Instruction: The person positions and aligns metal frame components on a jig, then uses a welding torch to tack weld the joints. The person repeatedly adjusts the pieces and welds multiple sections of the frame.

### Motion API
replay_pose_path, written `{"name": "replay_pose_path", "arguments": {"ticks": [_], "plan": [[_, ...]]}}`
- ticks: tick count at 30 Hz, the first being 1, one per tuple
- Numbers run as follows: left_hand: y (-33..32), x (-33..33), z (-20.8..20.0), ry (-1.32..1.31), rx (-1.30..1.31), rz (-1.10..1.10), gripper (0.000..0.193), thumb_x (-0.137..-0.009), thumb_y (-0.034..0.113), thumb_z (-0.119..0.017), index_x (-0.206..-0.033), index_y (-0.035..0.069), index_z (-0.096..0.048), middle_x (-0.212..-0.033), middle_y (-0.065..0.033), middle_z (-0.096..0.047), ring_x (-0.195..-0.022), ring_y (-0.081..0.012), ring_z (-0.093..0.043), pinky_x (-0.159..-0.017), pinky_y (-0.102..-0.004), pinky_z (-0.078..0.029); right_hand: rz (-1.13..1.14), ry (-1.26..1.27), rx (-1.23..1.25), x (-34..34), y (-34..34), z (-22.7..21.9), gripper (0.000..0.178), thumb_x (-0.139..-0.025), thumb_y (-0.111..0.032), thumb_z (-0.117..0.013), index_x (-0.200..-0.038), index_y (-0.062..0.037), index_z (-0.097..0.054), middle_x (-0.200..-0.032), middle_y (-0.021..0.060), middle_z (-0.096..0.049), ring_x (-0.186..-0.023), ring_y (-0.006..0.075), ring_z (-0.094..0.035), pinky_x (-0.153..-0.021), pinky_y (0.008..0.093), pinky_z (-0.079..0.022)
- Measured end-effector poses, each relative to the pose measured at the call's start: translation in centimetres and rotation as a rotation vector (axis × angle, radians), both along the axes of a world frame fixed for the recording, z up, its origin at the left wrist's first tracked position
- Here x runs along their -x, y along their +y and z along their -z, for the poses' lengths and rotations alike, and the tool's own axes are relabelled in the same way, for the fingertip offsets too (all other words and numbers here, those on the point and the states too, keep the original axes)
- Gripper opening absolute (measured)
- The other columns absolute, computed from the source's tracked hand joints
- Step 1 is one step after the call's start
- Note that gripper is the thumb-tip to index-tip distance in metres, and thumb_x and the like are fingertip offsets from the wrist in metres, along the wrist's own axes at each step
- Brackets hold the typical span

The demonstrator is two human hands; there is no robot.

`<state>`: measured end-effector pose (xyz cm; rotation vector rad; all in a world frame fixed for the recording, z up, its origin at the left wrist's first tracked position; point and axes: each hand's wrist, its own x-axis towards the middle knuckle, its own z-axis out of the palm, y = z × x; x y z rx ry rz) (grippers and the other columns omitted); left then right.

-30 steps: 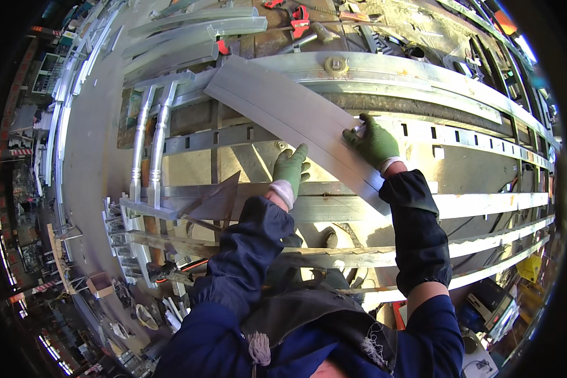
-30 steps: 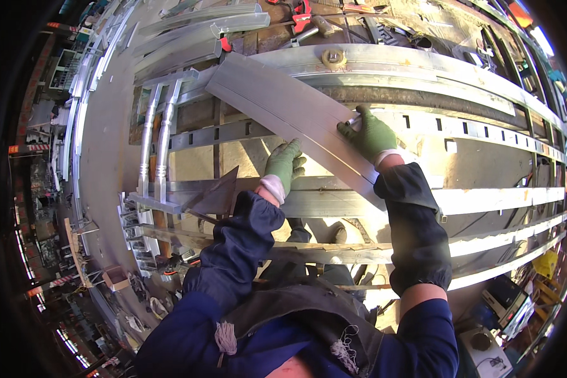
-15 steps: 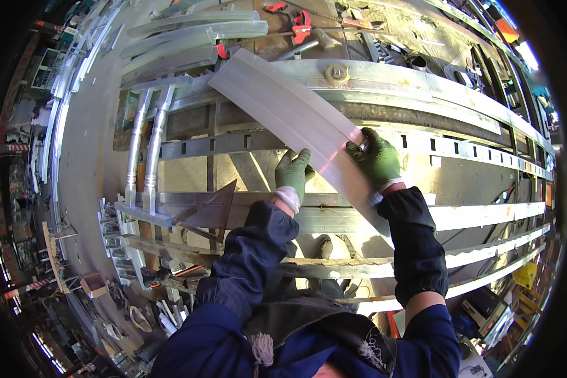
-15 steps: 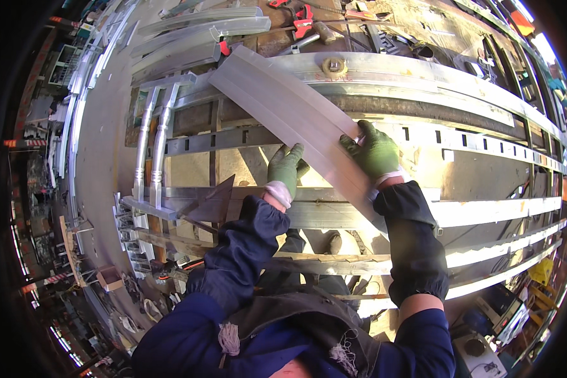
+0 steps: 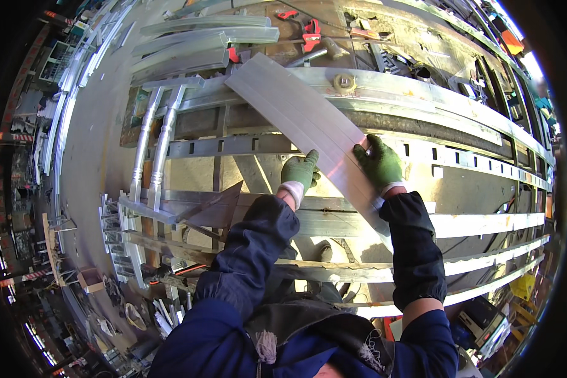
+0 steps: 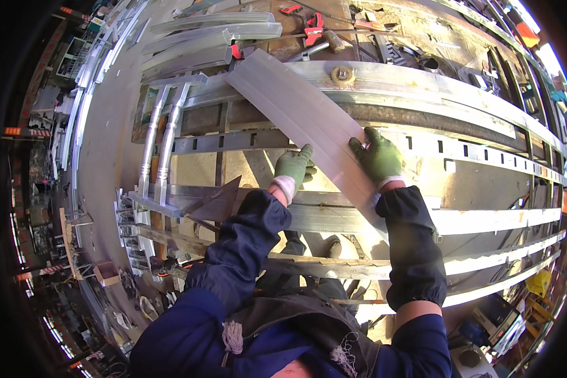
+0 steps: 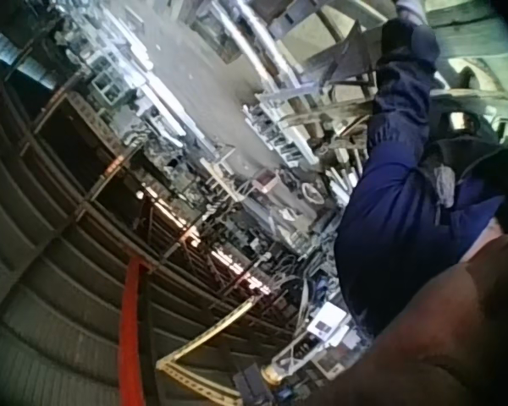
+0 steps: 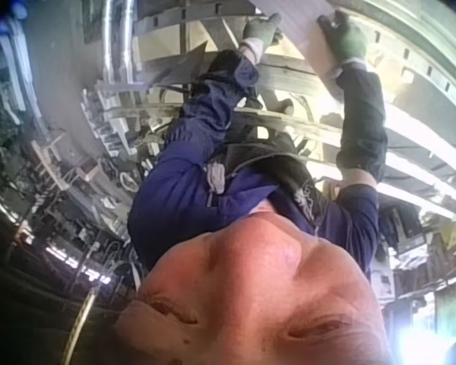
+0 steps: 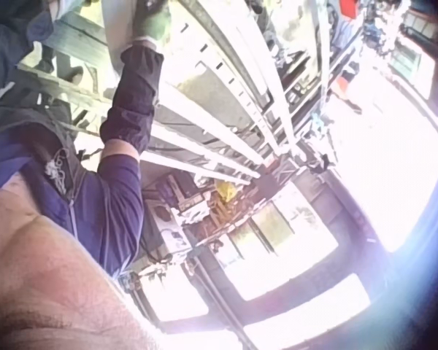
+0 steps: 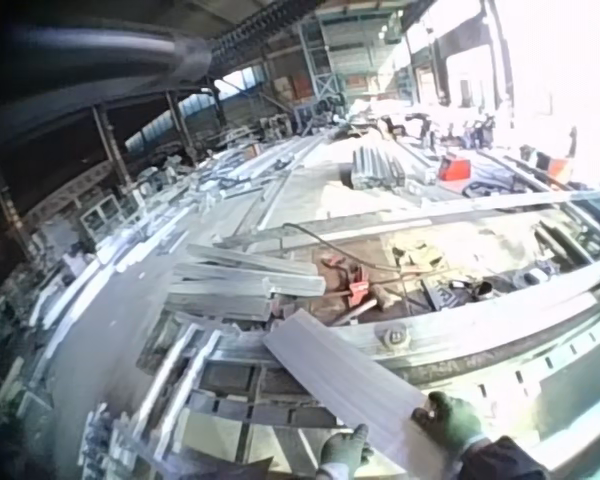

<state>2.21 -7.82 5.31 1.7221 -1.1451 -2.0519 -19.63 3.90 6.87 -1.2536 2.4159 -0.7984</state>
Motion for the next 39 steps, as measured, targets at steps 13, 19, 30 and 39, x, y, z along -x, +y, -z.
{"name": "replay_pose_path", "arguments": {"ticks": [13, 19, 30, 39], "plan": [[-0.2, 0.0, 0.3, -0.012, 0.079, 0.023, 0.041, -0.099, 0.047, -0.079, -0.109, 0.009, -0.068, -0.085, -0.0067, -0.073, -0.071, -0.0193, -0.073, -0.061, -0.0335, -0.058, -0.041, -0.052, -0.031, 0.2, -0.2, -1.3, 0.053, -0.102, -0.047, -0.064, -0.137, -0.0072, -0.069, -0.120, 0.0226, -0.077, -0.111, 0.0404, -0.073, -0.098, 0.0489, -0.056], [-0.3, -2.7, -0.2, 0.010, -0.018, 0.030, 0.040, -0.102, 0.054, -0.072, -0.097, 0.015, -0.065, -0.090, -0.0040, -0.071, -0.073, -0.0150, -0.067, -0.061, -0.0315, -0.056, 0.205, 0.031, 0.296, 1.5, 6.6, -3.7, 0.040, -0.101, -0.022, -0.077, -0.134, -0.0005, -0.068, -0.124, 0.0173, -0.076, -0.112, 0.0280, -0.073, -0.097, 0.0369, -0.057], [4.0, 8.1, -6.3, 0.193, 1.487, 0.908, 0.045, -0.094, 0.023, -0.081, -0.132, 0.001, -0.069, -0.134, -0.0230, -0.070, -0.123, -0.0425, -0.067, -0.109, -0.0486, -0.051, 0.566, 0.246, 0.054, -13.7, 25.6, -0.9, 0.093, -0.078, -0.048, -0.092, -0.151, -0.0037, -0.054, -0.139, 0.0215, -0.067, -0.134, 0.0474, -0.059, -0.120, 0.0598, -0.039], [5.7, 13.6, -2.4, 0.106, 1.752, 1.225, 0.051, -0.095, 0.047, -0.074, -0.131, 0.010, -0.071, -0.128, -0.0151, -0.070, -0.128, -0.0375, -0.061, -0.118, -0.0614, -0.036, 0.613, 0.095, -0.092, -13.1, 23.4, -2.4, 0.090, -0.082, -0.055, -0.085, -0.152, -0.0061, -0.056, -0.141, 0.0245, -0.065, -0.140, 0.0473, -0.055, -0.122, 0.0583, -0.036]]}}
